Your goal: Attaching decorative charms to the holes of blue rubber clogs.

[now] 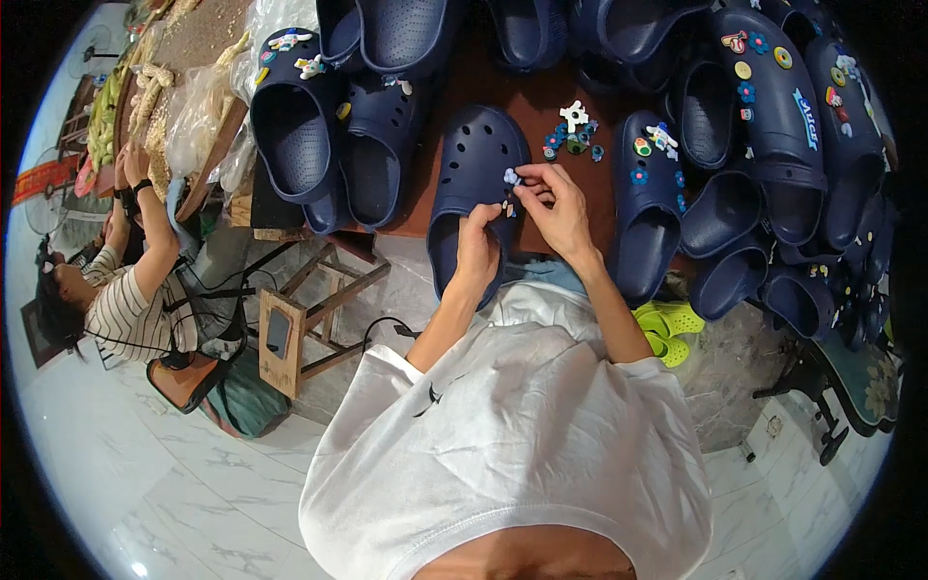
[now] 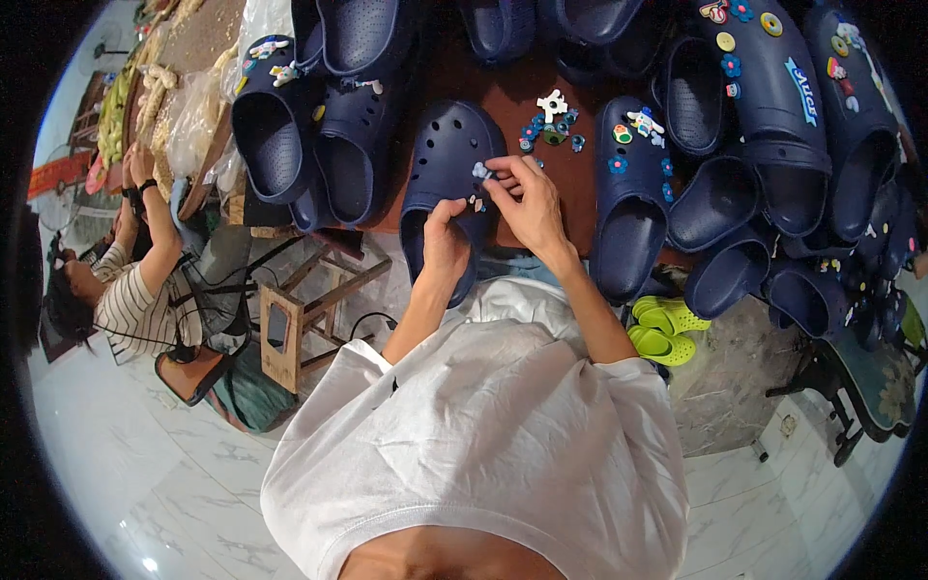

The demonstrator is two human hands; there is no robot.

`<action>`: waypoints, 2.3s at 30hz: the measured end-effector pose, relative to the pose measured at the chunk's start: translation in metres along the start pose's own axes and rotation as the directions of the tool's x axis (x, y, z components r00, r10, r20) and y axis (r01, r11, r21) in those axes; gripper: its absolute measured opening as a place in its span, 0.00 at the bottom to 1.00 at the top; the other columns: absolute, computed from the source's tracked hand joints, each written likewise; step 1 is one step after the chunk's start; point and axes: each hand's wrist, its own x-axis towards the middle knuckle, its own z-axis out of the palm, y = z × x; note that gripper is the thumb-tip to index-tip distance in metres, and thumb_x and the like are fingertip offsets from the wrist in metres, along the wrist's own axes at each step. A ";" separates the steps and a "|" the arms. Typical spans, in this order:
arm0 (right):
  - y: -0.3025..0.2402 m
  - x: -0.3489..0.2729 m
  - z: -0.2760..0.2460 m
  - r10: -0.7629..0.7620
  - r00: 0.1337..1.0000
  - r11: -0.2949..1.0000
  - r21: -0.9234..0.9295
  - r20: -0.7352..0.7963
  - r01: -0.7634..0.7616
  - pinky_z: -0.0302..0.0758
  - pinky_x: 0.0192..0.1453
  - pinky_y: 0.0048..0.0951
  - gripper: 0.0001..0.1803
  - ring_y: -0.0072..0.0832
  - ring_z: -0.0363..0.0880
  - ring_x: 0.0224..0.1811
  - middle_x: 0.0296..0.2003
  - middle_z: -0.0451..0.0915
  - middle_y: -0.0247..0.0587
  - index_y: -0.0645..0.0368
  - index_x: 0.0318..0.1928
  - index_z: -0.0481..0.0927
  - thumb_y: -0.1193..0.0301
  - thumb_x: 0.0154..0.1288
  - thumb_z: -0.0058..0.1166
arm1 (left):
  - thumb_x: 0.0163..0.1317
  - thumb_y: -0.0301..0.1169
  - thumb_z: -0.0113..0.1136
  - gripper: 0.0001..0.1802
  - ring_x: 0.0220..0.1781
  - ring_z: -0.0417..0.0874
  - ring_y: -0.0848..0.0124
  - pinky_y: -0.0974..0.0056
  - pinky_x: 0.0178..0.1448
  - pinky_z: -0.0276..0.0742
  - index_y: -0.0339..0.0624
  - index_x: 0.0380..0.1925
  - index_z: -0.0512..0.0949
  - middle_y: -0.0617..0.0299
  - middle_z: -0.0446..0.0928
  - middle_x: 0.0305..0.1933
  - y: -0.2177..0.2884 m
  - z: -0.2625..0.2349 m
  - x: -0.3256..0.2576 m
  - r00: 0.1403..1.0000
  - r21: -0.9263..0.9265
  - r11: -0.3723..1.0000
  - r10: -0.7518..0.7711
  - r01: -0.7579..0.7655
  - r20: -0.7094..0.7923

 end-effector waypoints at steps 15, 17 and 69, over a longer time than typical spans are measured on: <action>0.009 -0.030 -0.003 0.029 0.989 0.996 -0.075 -0.145 -0.040 0.79 0.40 0.29 0.20 0.31 0.80 0.38 0.44 0.76 0.44 0.57 0.58 0.75 0.77 0.66 0.55 | 0.63 0.29 0.57 0.13 0.47 0.81 0.70 0.64 0.55 0.77 0.31 0.44 0.77 0.58 0.80 0.44 0.011 0.011 -0.012 1.000 0.060 0.998 0.004 -0.006 0.025; 0.007 -0.024 -0.002 -0.012 0.994 0.996 -0.094 -0.106 0.002 0.78 0.44 0.36 0.21 0.38 0.80 0.41 0.45 0.75 0.45 0.55 0.60 0.74 0.77 0.66 0.54 | 0.63 0.29 0.56 0.14 0.47 0.81 0.70 0.64 0.55 0.77 0.32 0.46 0.76 0.58 0.80 0.46 0.009 0.011 -0.009 0.999 0.064 0.998 -0.005 0.003 0.031; 0.028 -0.020 -0.024 -0.227 0.967 0.675 -0.734 -0.115 0.071 0.68 0.58 0.48 0.22 0.50 0.68 0.58 0.54 0.68 0.53 0.66 0.55 0.70 0.82 0.59 0.54 | 0.67 0.35 0.53 0.20 0.56 0.79 0.58 0.53 0.63 0.74 0.37 0.56 0.71 0.51 0.77 0.57 0.024 0.013 0.008 0.997 -0.214 0.976 0.020 -0.034 -0.068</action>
